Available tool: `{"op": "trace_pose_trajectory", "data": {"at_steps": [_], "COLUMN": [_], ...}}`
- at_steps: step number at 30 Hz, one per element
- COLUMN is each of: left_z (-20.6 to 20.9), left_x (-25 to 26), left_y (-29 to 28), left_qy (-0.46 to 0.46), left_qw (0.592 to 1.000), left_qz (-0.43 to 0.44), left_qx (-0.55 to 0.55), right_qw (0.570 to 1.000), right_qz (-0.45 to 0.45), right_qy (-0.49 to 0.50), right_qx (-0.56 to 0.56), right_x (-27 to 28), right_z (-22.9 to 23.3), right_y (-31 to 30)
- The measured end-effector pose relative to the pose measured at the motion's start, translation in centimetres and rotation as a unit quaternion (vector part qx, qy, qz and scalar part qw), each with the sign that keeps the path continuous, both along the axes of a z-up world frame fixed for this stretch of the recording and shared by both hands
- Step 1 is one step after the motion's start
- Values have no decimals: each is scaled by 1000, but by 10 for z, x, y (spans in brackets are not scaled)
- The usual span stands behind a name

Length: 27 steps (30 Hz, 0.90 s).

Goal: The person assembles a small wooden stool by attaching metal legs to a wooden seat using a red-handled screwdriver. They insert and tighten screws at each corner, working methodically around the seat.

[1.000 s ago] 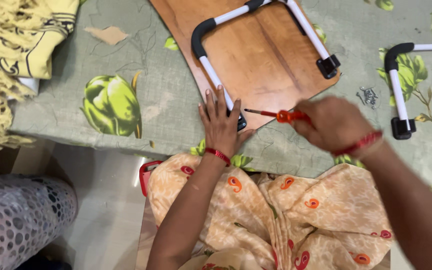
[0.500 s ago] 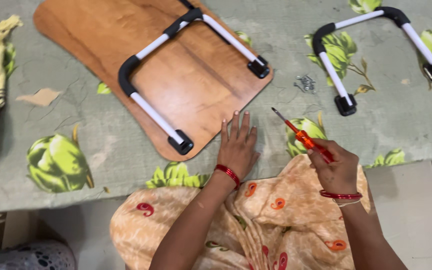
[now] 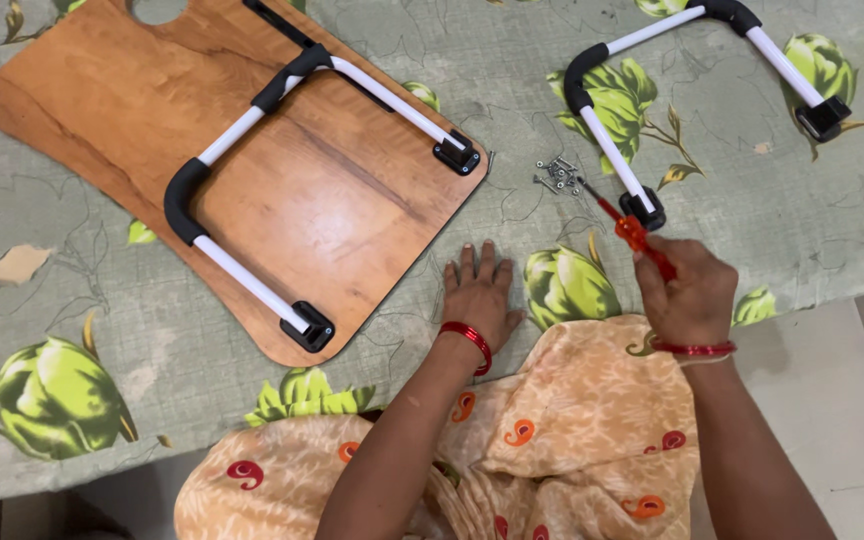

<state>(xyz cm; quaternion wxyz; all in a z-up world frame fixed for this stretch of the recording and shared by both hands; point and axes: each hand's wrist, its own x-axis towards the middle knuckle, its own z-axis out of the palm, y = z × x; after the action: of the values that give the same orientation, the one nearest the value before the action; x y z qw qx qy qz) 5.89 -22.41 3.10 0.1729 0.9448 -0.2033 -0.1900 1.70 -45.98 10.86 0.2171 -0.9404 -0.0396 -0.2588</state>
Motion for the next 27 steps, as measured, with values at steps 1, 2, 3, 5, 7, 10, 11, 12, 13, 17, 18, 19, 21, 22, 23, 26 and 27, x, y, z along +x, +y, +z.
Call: {"op": "trace_pose_trajectory", "data": {"at_steps": [1,2,3,5,7,10,11,12,13,17,18,19,21,22,23,26,27], "left_z": [0,0,0,1,3,6,7,8,9,8,7,6,5,4,4,3,3], "left_x": [0,0,1,3,6,8,8,8,8,8,8,7,7,6,6,6,6], "left_y": [0,-1,-2,-4,-7,-10,-10,-10,-10,-8,-9,-9,-9,-9,-8,-8,-8], "left_qy": [2,1,0,3,12,15,16,17,19,13,11,9,2,-1,-1,0,1], "left_qw": [1000,1000,1000,1000,1000,999,999,999,999,1000,1000,1000,1000,1000,1000,1000,1000], "left_qz": [1,1,3,4,6,4,2,0,-2,-4,-2,-1,-2,-2,-4,-5,-2], "left_qx": [3,4,4,8,15,29,31,33,36,27,25,24,22,21,24,25,21], "right_qw": [1000,1000,999,999,999,999,998,998,998,997,996,996,995,994,993,993,993], "right_qz": [-3,-7,-9,-4,1,10,12,15,20,19,14,13,13,10,7,14,20], "right_qy": [9,18,28,36,43,51,53,54,53,67,75,75,75,82,89,90,87], "right_qx": [9,18,27,33,28,-1,-15,-30,-23,-27,-36,-44,-62,-67,-71,-76,-77], "right_x": [5,10,15,22,29,39,43,46,49,59,62,63,66,67,68,70,70], "right_z": [1,2,3,4,4,2,1,0,-1,-5,-6,-7,-8,-8,-8,-8,-7], "right_y": [-2,-5,-5,-4,-2,2,3,4,5,8,8,8,7,7,7,7,7]}}
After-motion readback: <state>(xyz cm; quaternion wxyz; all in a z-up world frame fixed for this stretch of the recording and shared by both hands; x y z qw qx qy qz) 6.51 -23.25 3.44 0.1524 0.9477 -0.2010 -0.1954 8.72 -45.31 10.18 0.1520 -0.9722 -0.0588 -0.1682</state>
